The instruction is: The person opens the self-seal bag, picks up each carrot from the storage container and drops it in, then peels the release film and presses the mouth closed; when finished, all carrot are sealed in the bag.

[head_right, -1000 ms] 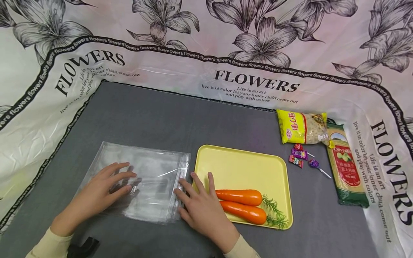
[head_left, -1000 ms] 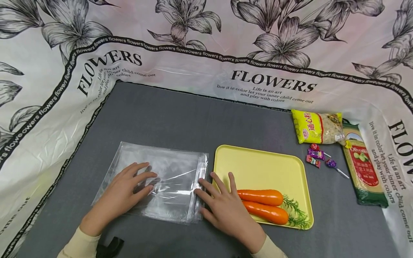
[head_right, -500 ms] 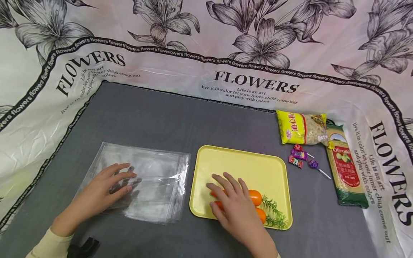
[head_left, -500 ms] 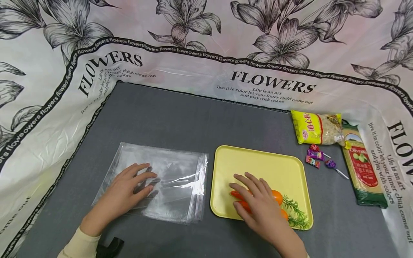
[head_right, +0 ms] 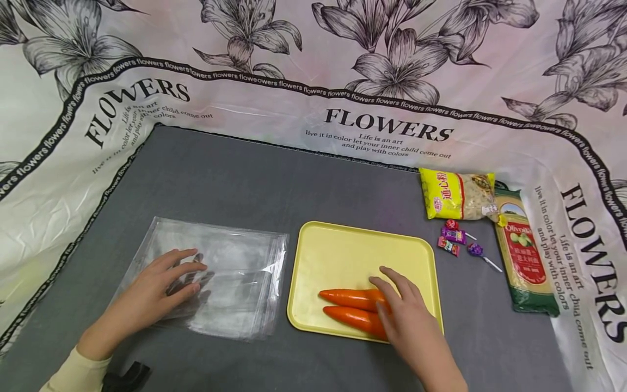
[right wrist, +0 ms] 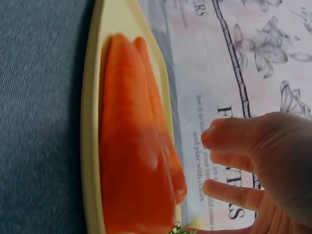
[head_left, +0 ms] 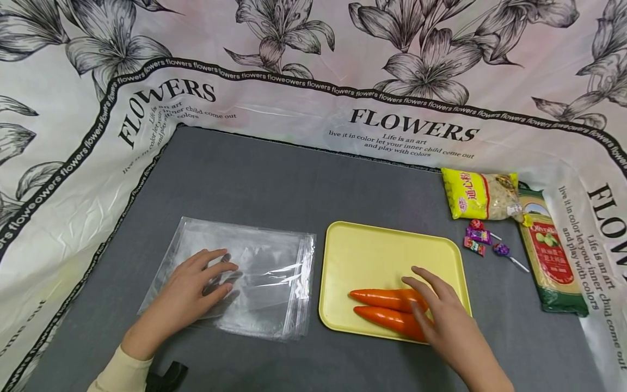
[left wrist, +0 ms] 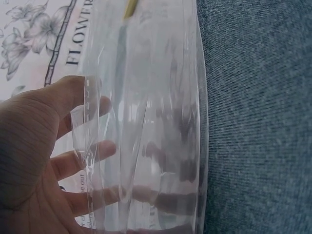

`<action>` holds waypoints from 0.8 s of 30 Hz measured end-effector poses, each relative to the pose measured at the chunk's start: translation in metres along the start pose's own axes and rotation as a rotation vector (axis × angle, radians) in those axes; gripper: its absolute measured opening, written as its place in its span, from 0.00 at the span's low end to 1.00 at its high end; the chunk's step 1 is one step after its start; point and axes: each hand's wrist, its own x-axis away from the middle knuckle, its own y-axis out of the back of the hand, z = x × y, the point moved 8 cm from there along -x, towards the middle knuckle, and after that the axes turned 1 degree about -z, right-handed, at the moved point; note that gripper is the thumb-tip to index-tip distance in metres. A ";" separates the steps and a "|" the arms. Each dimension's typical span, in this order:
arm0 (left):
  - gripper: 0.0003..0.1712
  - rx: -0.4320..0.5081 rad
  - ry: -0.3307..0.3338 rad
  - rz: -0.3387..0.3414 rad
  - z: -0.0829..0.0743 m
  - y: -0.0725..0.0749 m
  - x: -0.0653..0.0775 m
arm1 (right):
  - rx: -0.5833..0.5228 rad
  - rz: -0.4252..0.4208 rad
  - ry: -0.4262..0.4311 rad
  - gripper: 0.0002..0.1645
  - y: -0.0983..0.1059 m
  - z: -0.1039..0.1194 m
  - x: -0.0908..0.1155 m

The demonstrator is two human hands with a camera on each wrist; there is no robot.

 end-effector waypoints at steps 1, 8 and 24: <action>0.20 -0.001 -0.001 -0.002 0.000 0.000 0.000 | -0.002 0.011 -0.005 0.30 -0.001 -0.002 0.000; 0.20 -0.001 0.001 0.003 -0.001 0.000 0.000 | -0.001 0.007 0.038 0.27 -0.006 -0.008 0.001; 0.20 -0.006 -0.005 0.017 -0.001 -0.001 0.000 | -0.086 0.189 -0.054 0.25 -0.020 -0.029 -0.005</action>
